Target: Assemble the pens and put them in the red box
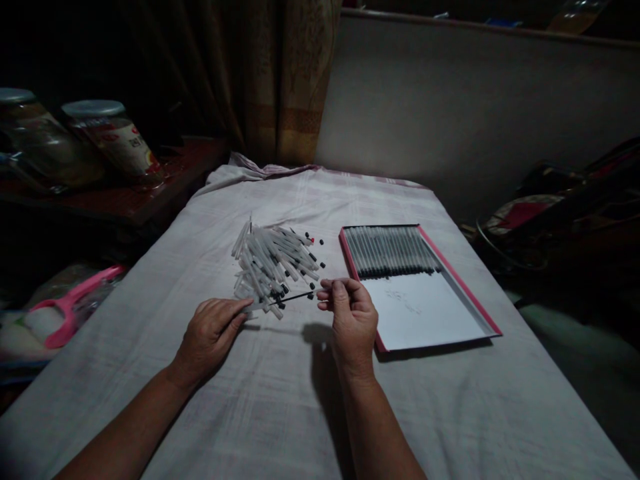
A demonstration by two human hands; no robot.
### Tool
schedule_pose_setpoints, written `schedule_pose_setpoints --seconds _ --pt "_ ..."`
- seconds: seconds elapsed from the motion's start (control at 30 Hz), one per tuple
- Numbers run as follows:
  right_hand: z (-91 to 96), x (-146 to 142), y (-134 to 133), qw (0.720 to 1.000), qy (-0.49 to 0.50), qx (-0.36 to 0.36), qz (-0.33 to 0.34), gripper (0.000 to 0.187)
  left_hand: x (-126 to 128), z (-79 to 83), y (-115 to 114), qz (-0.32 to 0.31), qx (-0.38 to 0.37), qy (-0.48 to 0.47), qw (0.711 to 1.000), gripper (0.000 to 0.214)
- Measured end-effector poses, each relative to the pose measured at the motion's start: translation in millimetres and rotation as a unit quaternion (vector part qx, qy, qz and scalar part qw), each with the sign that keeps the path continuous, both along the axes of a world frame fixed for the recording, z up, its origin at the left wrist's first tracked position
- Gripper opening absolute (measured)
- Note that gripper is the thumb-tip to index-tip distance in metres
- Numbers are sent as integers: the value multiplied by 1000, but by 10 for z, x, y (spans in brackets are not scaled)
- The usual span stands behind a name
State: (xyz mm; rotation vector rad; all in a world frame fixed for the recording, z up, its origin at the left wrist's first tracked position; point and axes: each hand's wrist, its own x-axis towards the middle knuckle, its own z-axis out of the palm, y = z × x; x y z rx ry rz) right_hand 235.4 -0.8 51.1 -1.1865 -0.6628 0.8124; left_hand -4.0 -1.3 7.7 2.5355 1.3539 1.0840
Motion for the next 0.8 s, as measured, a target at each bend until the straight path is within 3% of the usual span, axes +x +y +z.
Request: schedule_pose_setpoints --seconds 0.17,0.23,0.3,0.37,0.47,0.57,0.67,0.73,0.8 --pt "-19 -88 -32 999 -26 -21 37 29 13 18 -16 -10 7 8 1000 23" --pt "-77 -158 -59 992 -68 -34 96 25 14 26 -22 -18 7 9 1000 23" --pt "-148 -212 -63 969 -155 -31 189 21 12 27 -26 -24 0 9 1000 24" --pt "-210 -225 -11 929 -262 -8 261 20 6 21 -27 -23 -9 7 1000 24" --pt "-231 -166 208 882 -409 1 235 25 -2 7 -25 -11 -15 -4 1000 25" --pt "-166 -94 527 799 -570 -72 179 28 -6 -10 -18 -3 -22 -12 1000 24" --pt "-84 -97 794 699 -676 -135 190 30 -8 -26 -11 -2 -25 -23 999 23" --pt "-58 -136 899 653 -712 -162 200 29 -10 -33 -8 -2 -22 -29 999 22" --pt "-59 -176 948 626 -729 -187 206 29 -11 -34 -5 -7 -21 -32 999 22"
